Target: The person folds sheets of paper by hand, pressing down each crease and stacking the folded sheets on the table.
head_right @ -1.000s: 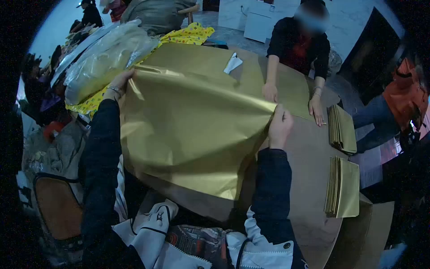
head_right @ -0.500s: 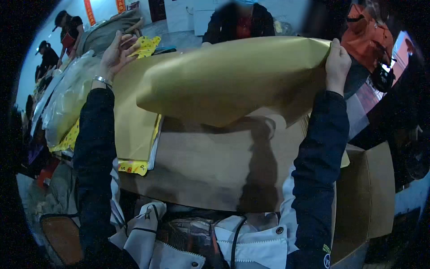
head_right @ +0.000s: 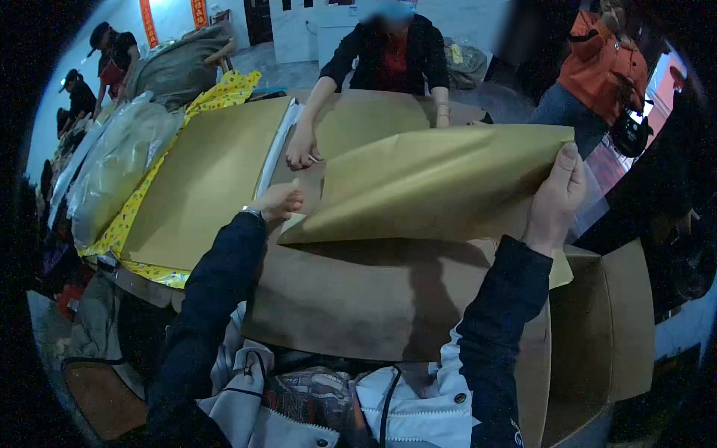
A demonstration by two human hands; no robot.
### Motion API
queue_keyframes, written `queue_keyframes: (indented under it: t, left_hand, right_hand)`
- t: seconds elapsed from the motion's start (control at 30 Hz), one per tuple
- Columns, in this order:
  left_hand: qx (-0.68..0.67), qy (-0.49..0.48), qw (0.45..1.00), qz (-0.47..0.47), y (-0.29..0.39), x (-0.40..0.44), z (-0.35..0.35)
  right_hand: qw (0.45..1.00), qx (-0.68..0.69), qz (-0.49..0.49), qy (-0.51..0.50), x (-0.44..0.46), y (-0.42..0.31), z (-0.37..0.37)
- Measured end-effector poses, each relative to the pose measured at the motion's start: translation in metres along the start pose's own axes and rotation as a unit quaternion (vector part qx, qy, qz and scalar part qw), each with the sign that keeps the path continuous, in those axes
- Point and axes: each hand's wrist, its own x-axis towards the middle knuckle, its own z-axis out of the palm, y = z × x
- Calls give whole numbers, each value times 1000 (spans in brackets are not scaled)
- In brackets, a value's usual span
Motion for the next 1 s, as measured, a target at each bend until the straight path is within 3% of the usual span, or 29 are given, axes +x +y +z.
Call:
queue_keyframes:
  t: [0.03,0.1,0.13,0.23,0.3,0.37,0.4,0.47,0.53,0.6,0.67,0.73,0.8,0.87,0.93,1.0]
  left_hand:
    - [1,-1,1000,2,-7,10,3]
    - [-64,-110,991,34,-18,40,14]
    - [-63,-113,991,36,-17,46,19]
    - [-239,-49,970,15,9,30,61]
    - [-212,-97,972,21,19,33,58]
    - [-280,-87,955,40,40,17,68]
    - [-272,-86,956,67,47,25,61]
    - [-158,-74,964,199,52,108,15]
    - [-199,8,934,296,118,23,35]
    - [-169,42,924,340,158,50,-19]
    - [-260,8,863,433,192,-13,-19]
    - [-246,-28,823,512,207,-52,-28]
    - [-249,-54,797,547,195,-71,-52]
    - [-242,-49,811,530,161,-114,-43]
    - [-169,12,850,500,103,-128,-54]
    - [-37,44,891,451,28,-132,-72]
  right_hand:
    - [1000,3,9,12,-1,-4,1]
    - [1000,5,12,28,2,-4,-2]
    - [1000,5,-4,22,4,2,-6]
    - [1000,0,-23,19,3,-1,-9]
    - [999,-5,-27,22,5,-2,-14]
    - [999,-35,-30,15,12,7,-25]
    - [999,-35,-33,19,18,11,-25]
    - [979,-187,-50,58,40,27,-19]
    - [978,-207,-31,8,74,56,-32]
    - [977,-206,-49,21,94,67,-29]
    - [986,-165,-29,16,100,50,-26]
    - [982,-165,-86,15,99,37,-28]
    - [976,-172,-128,47,80,17,-21]
    - [982,-120,-119,82,52,1,-31]
    - [996,-17,-27,84,11,0,-46]
    - [995,-95,-16,40,-39,19,-81]
